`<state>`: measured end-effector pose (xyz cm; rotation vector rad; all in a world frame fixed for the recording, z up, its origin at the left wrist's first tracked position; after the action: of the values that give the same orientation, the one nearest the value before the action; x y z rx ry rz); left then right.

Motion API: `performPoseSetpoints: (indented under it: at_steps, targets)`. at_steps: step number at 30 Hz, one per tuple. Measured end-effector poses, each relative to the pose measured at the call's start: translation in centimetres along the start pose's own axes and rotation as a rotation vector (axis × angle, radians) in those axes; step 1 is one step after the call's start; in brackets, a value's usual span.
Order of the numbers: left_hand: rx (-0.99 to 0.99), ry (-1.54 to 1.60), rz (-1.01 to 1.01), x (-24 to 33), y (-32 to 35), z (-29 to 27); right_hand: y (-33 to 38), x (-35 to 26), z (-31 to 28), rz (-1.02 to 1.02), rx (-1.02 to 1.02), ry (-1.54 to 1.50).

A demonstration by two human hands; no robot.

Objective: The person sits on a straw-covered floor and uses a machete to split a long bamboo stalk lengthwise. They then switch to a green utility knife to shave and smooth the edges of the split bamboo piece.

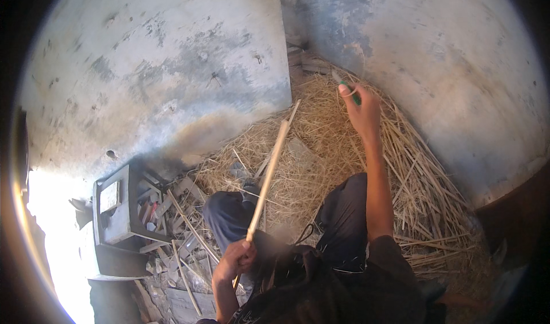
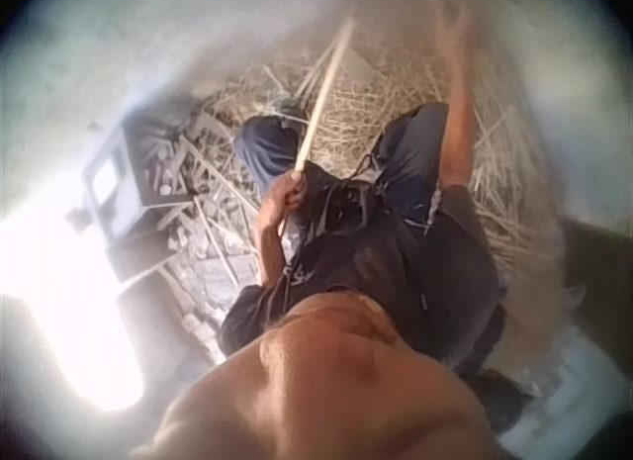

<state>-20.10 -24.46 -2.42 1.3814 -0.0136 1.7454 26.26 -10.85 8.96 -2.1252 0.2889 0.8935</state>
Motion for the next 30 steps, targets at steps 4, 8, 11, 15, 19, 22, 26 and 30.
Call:
performPoseSetpoints:
  at_steps: [4,8,11,15,19,22,26,30]
  targets:
    - [-0.146,0.034,0.220,2.3,-2.2,-0.1,2.3,2.7,3.7,0.019,-0.292,-0.038]
    - [-0.489,0.278,0.128,4.2,-4.0,-0.8,5.5,3.5,6.5,0.110,-0.728,0.035]
    - [-0.722,0.430,0.054,4.8,-4.3,-0.3,6.9,3.8,7.7,0.135,-0.987,0.161]
    - [-0.897,0.467,-0.020,6.5,-4.0,2.3,7.7,4.3,7.9,0.096,-0.958,0.164]
    - [-0.893,0.483,-0.044,7.7,-3.9,4.2,7.6,3.6,8.1,0.110,-0.950,0.184]
    - [-0.889,0.496,-0.044,8.5,-3.9,5.3,7.6,3.1,8.0,0.092,-0.937,0.105]
    - [-0.888,0.507,-0.037,9.1,-3.8,6.0,7.7,2.9,8.0,0.078,-0.926,0.097]
    - [-0.907,0.505,-0.041,9.3,-3.7,6.2,7.8,3.2,8.2,0.079,-0.940,0.095]
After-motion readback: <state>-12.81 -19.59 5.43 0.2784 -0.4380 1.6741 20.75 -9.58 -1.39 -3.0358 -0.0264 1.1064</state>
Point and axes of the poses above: each hand's wrist, its own y-axis away from the middle knuckle, its own z-axis out of the palm, x = y × z, the point moved 3 cm from there along -y, towards the middle knuckle, and after that the axes turned 3 degrees about -y, right-handed, at the moved point
